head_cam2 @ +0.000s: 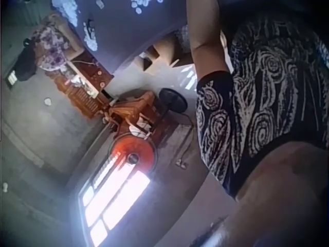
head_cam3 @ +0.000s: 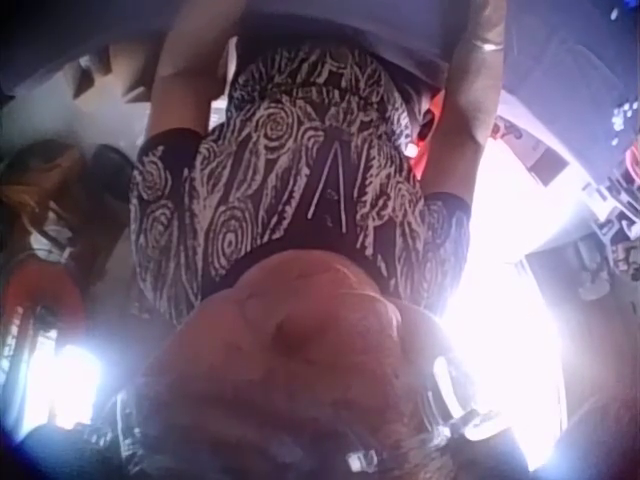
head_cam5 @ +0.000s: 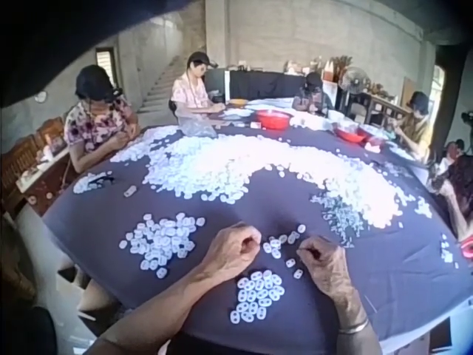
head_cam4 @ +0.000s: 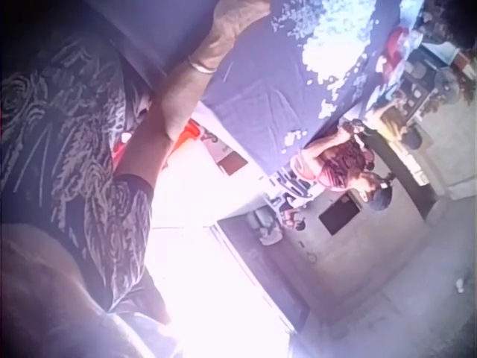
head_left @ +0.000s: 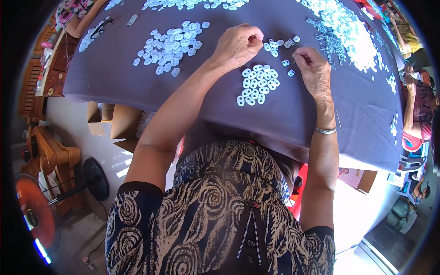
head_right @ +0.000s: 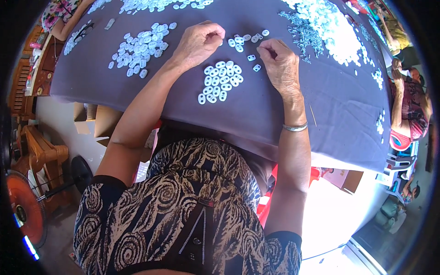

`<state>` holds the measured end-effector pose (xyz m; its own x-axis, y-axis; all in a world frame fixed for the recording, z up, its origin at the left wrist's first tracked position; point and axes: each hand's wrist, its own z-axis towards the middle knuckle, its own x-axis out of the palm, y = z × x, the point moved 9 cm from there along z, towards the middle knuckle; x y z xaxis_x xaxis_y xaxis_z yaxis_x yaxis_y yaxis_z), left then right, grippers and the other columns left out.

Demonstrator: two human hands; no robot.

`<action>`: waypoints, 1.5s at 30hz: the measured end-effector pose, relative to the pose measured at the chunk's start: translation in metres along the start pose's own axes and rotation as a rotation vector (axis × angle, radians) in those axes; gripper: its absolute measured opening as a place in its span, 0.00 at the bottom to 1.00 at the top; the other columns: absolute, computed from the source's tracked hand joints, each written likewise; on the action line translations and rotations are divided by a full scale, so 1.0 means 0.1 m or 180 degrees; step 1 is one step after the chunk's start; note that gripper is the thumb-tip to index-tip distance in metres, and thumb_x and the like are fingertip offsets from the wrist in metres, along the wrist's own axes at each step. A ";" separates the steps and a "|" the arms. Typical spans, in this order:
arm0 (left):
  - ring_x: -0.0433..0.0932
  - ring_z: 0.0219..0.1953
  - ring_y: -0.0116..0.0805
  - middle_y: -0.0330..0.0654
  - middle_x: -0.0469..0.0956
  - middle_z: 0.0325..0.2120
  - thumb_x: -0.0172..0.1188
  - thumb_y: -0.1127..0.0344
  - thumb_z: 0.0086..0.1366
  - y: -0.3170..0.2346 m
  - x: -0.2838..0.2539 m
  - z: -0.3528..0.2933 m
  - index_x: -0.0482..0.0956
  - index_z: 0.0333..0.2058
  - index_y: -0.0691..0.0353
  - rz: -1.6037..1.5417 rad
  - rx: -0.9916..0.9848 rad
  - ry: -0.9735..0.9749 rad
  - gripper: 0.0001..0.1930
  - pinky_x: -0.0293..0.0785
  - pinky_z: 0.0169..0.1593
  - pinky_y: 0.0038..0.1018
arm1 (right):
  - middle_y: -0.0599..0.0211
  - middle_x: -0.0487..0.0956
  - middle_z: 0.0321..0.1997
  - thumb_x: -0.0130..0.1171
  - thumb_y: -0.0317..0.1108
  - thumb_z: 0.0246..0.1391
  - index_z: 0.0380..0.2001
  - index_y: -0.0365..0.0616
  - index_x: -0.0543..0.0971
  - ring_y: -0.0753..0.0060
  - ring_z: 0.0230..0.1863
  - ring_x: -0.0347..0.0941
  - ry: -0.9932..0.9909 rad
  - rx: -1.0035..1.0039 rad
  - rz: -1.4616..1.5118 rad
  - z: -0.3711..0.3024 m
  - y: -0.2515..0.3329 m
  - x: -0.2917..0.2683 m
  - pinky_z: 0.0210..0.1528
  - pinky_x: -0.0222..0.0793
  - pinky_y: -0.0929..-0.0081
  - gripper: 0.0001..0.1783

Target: The person assembles small white plastic pieces by inserting small metal pins into their holes by hand.

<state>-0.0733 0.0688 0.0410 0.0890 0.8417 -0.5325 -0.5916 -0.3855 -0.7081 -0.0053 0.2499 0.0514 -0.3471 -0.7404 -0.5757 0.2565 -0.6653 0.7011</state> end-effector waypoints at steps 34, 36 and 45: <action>0.77 0.33 0.25 0.38 0.77 0.29 0.57 0.68 0.63 -0.30 0.39 -0.17 0.75 0.42 0.63 -0.2770 -0.1245 0.1155 0.10 0.73 0.33 0.19 | 0.71 0.76 0.31 0.62 0.24 0.49 0.32 0.40 0.79 0.80 0.32 0.74 -0.0042 -0.0583 0.0989 -0.05 0.42 -0.02 0.35 0.72 0.82 0.05; 0.77 0.32 0.25 0.38 0.77 0.29 0.57 0.68 0.63 -0.30 0.40 -0.16 0.75 0.42 0.64 -0.2897 -0.1141 0.1061 0.10 0.73 0.33 0.19 | 0.71 0.76 0.32 0.61 0.23 0.51 0.33 0.39 0.78 0.81 0.33 0.72 0.0010 -0.0618 0.0944 -0.06 0.47 0.00 0.36 0.70 0.82 0.05; 0.78 0.30 0.25 0.40 0.78 0.30 0.59 0.73 0.61 -0.21 0.37 -0.12 0.75 0.40 0.65 -0.2882 -0.0995 0.0795 0.09 0.74 0.29 0.18 | 0.75 0.74 0.31 0.56 0.23 0.55 0.35 0.39 0.76 0.86 0.29 0.68 0.0211 0.0076 0.1573 -0.05 0.28 0.08 0.30 0.65 0.86 0.04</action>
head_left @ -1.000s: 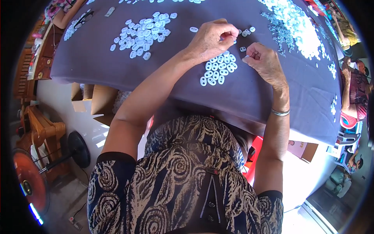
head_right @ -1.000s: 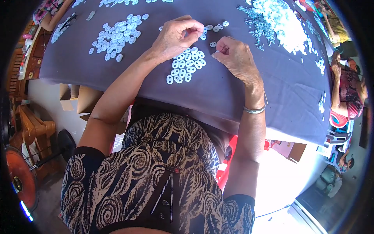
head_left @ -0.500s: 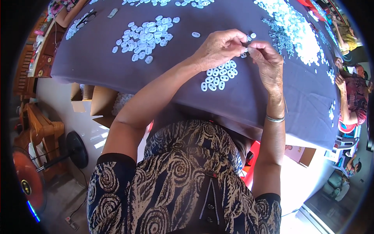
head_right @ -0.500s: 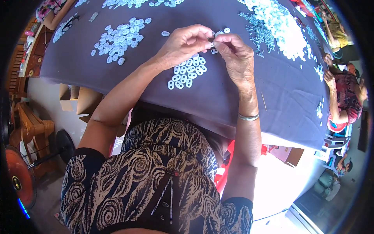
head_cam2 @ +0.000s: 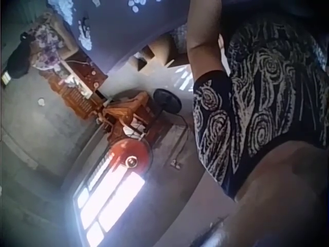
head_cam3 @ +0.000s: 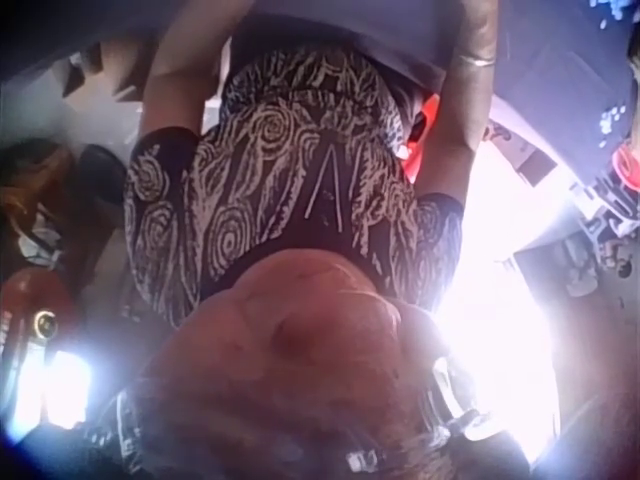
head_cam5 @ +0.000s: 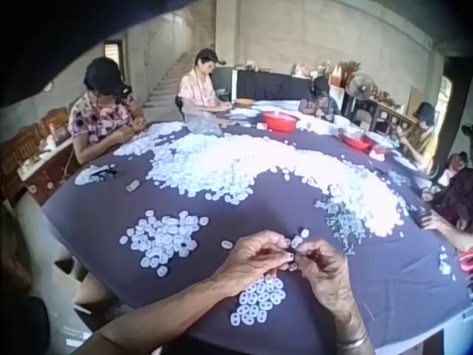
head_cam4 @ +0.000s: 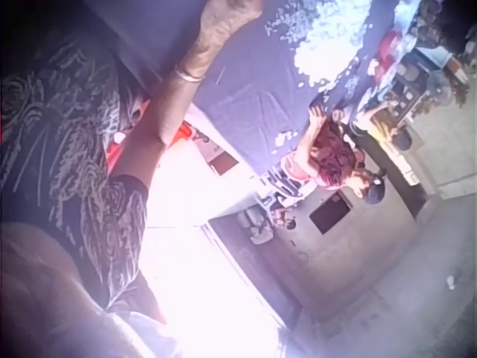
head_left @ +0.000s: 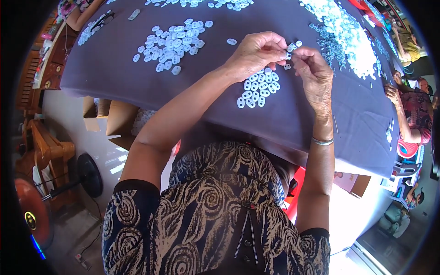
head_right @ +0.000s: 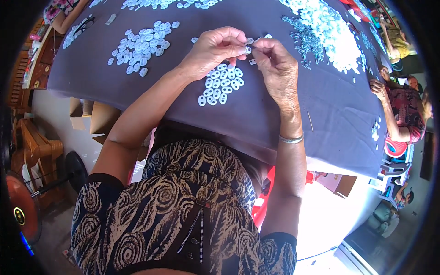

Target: The person assembles small white plastic pieces by inserting small metal pins into their holes by hand.

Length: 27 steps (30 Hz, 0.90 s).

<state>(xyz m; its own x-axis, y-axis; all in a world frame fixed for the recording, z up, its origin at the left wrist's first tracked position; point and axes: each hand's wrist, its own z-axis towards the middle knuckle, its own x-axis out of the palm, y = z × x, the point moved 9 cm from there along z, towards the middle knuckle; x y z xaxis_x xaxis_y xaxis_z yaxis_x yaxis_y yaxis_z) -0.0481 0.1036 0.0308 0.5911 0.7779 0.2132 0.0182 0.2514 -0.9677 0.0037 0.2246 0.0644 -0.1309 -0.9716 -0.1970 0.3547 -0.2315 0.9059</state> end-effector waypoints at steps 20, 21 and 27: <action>0.76 0.29 0.23 0.39 0.78 0.27 0.61 0.76 0.55 -0.12 0.06 -0.04 0.75 0.39 0.68 0.0840 0.0554 -0.0014 0.11 0.75 0.33 0.20 | 0.76 0.70 0.24 0.50 0.26 0.56 0.31 0.39 0.74 0.87 0.22 0.62 0.0320 0.0657 -0.0348 -0.03 -0.19 0.02 0.25 0.60 0.86 0.04; 0.75 0.28 0.21 0.38 0.77 0.26 0.61 0.76 0.55 -0.12 0.06 -0.03 0.75 0.39 0.68 0.0842 0.0578 -0.0004 0.11 0.74 0.32 0.19 | 0.76 0.71 0.24 0.50 0.26 0.56 0.31 0.39 0.74 0.87 0.23 0.62 0.0377 0.0633 -0.0236 -0.02 -0.19 0.04 0.26 0.60 0.86 0.04; 0.71 0.25 0.18 0.35 0.76 0.24 0.59 0.76 0.55 -0.11 0.00 -0.02 0.76 0.37 0.66 0.0614 0.0549 -0.0177 0.10 0.71 0.29 0.17 | 0.76 0.72 0.24 0.53 0.28 0.57 0.33 0.39 0.76 0.88 0.23 0.62 0.0151 0.0517 -0.0277 0.01 -0.19 -0.12 0.25 0.59 0.87 0.04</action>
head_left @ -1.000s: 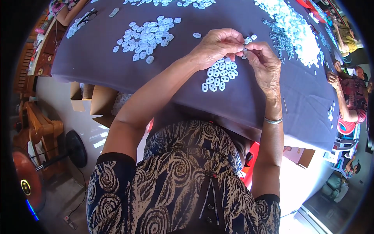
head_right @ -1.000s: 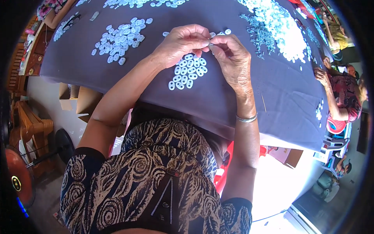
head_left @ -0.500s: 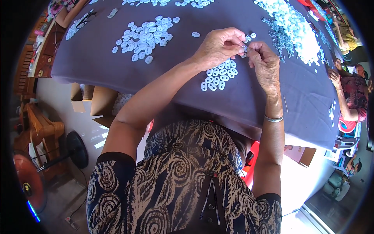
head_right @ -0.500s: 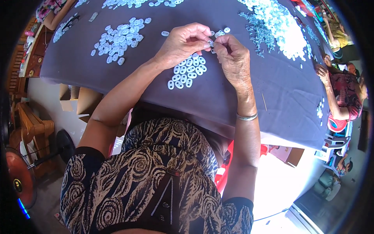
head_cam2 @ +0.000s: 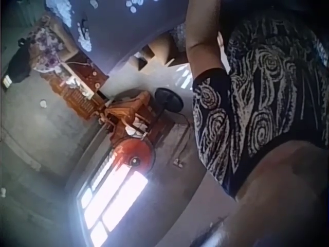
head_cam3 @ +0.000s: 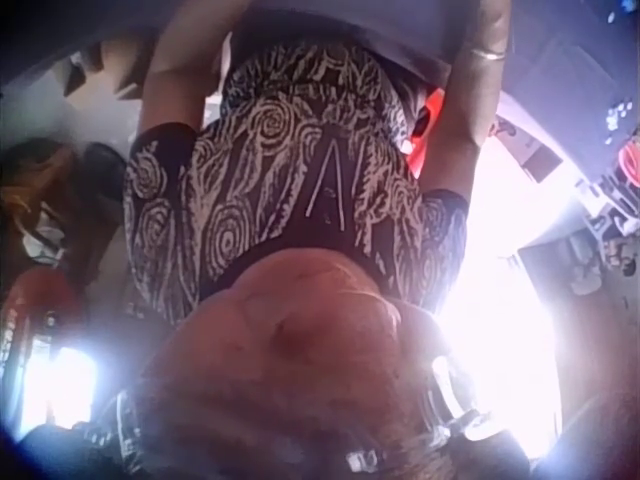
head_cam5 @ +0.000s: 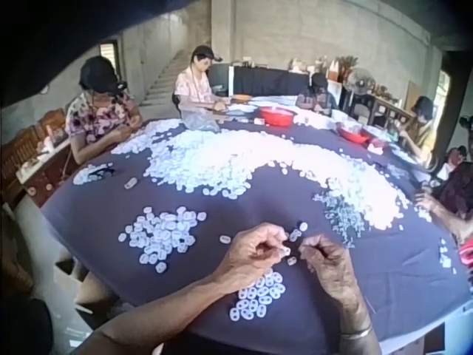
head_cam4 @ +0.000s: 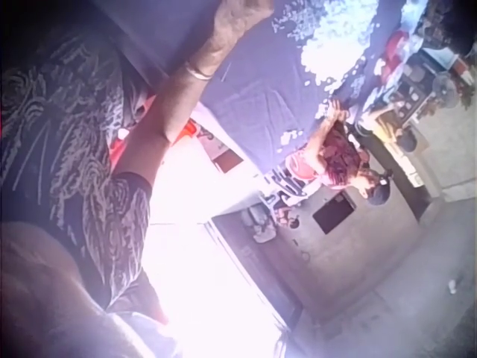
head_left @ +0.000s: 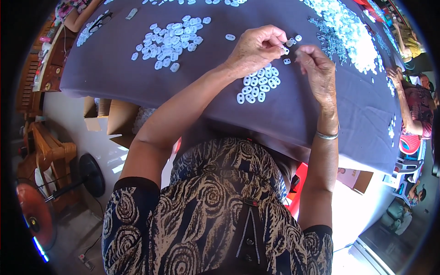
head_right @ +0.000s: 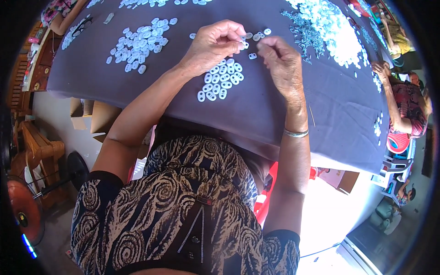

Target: The person assembles small white plastic pieces by inserting small metal pins into their holes by hand.

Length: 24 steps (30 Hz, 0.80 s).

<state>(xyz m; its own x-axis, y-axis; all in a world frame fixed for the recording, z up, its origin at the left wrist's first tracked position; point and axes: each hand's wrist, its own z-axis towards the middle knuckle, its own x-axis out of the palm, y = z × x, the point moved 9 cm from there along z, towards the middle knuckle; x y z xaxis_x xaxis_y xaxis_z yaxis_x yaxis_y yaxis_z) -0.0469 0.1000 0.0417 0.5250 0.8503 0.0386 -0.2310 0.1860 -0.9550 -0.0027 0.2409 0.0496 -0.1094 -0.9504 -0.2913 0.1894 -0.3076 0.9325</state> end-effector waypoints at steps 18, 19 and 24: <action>0.73 0.27 0.20 0.36 0.75 0.24 0.57 0.77 0.59 -0.01 -0.09 -0.01 0.73 0.38 0.64 0.0648 0.0385 -0.0302 0.08 0.73 0.33 0.19 | 0.69 0.76 0.30 0.60 0.25 0.49 0.35 0.40 0.78 0.77 0.30 0.73 -0.0192 -0.0557 -0.1829 0.01 -0.05 -0.10 0.35 0.69 0.79 0.08; 0.73 0.26 0.20 0.36 0.75 0.24 0.57 0.77 0.58 0.01 -0.07 -0.01 0.73 0.38 0.64 0.0633 0.0354 -0.0254 0.09 0.73 0.33 0.20 | 0.68 0.75 0.30 0.60 0.24 0.48 0.35 0.41 0.78 0.74 0.30 0.73 -0.0091 -0.0652 -0.2048 0.00 -0.02 -0.03 0.35 0.69 0.78 0.08; 0.74 0.26 0.22 0.37 0.75 0.23 0.57 0.77 0.58 0.01 -0.02 -0.01 0.72 0.39 0.63 0.0700 0.0374 -0.0185 0.10 0.73 0.33 0.21 | 0.63 0.74 0.29 0.58 0.25 0.49 0.31 0.38 0.75 0.69 0.30 0.74 0.0033 -0.0567 -0.2263 0.01 -0.02 -0.01 0.34 0.68 0.75 0.05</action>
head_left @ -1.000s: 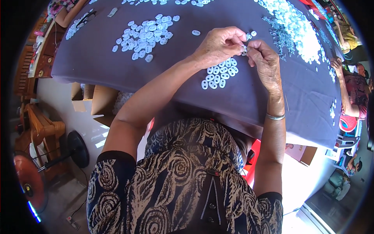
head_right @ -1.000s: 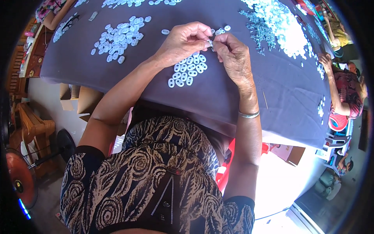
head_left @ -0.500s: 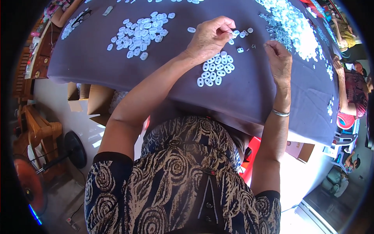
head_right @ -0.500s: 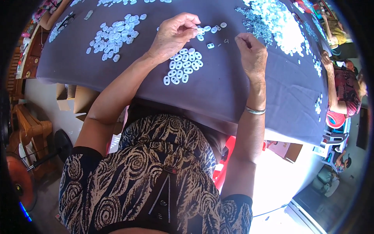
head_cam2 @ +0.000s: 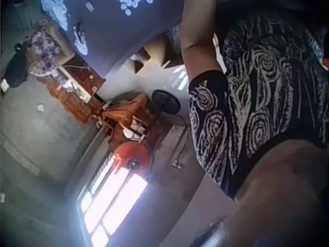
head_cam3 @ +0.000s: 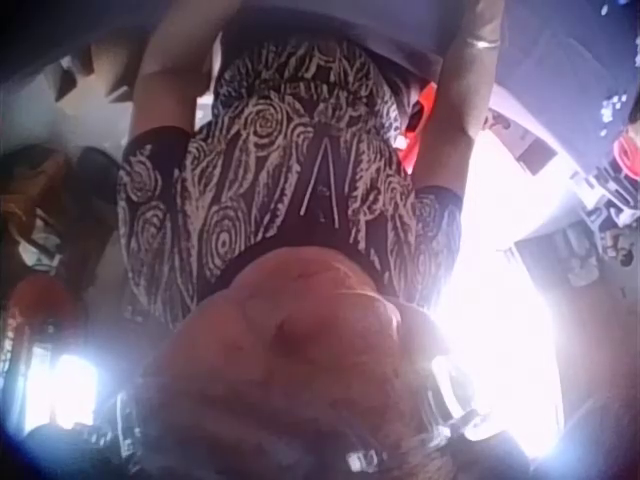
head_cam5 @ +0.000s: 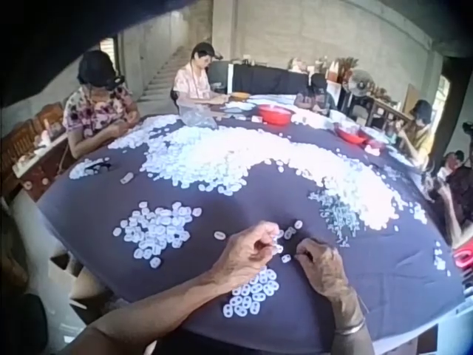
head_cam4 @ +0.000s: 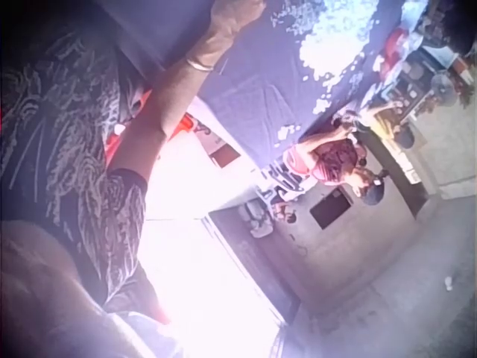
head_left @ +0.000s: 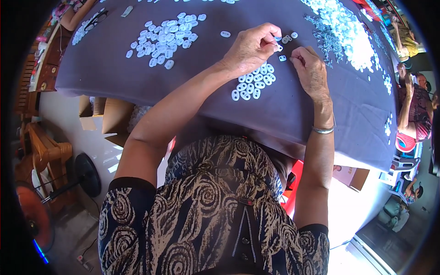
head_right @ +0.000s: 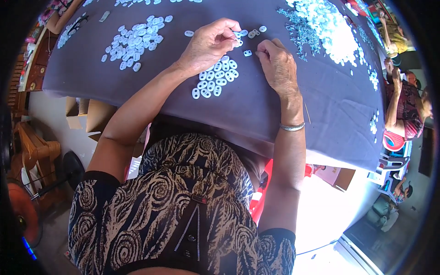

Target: The person assembles small white plastic pieces by inserting small metal pins into their holes by hand.

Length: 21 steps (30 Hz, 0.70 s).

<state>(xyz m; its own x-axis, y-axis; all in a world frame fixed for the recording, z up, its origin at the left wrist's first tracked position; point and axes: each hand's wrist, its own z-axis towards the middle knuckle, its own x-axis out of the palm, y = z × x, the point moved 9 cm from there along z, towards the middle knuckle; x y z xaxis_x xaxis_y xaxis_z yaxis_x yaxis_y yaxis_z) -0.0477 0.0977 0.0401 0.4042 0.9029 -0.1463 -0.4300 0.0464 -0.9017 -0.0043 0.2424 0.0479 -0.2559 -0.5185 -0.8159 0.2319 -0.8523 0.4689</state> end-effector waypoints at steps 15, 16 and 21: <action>0.69 0.27 0.17 0.33 0.73 0.25 0.56 0.77 0.60 -0.07 0.08 -0.04 0.71 0.44 0.64 0.0069 -0.0129 0.0283 0.13 0.69 0.30 0.16 | 0.73 0.76 0.25 0.54 0.25 0.53 0.36 0.39 0.77 0.85 0.23 0.66 -0.0089 0.0669 0.1975 0.00 -0.02 0.02 0.26 0.65 0.83 0.07; 0.73 0.27 0.21 0.36 0.75 0.25 0.56 0.77 0.59 -0.07 0.09 -0.04 0.72 0.43 0.64 0.0067 -0.0187 0.0306 0.13 0.71 0.32 0.20 | 0.74 0.75 0.26 0.53 0.25 0.55 0.36 0.40 0.77 0.86 0.24 0.64 -0.0078 0.0703 0.2201 0.00 0.00 0.03 0.25 0.62 0.85 0.06; 0.76 0.28 0.25 0.39 0.78 0.25 0.57 0.77 0.57 -0.09 0.12 -0.05 0.72 0.42 0.64 0.0152 -0.0208 0.0331 0.13 0.74 0.34 0.24 | 0.75 0.73 0.28 0.55 0.28 0.57 0.35 0.39 0.78 0.87 0.24 0.62 0.0024 0.0671 0.2613 -0.01 0.05 0.07 0.26 0.60 0.87 0.05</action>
<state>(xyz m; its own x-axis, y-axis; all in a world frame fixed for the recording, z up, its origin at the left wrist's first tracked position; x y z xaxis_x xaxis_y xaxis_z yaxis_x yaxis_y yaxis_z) -0.0348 0.1054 0.0448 0.4676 0.8540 -0.2280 -0.3984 -0.0266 -0.9168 -0.0042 0.2350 0.0441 -0.0765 -0.9786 -0.1909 0.1615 -0.2011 0.9662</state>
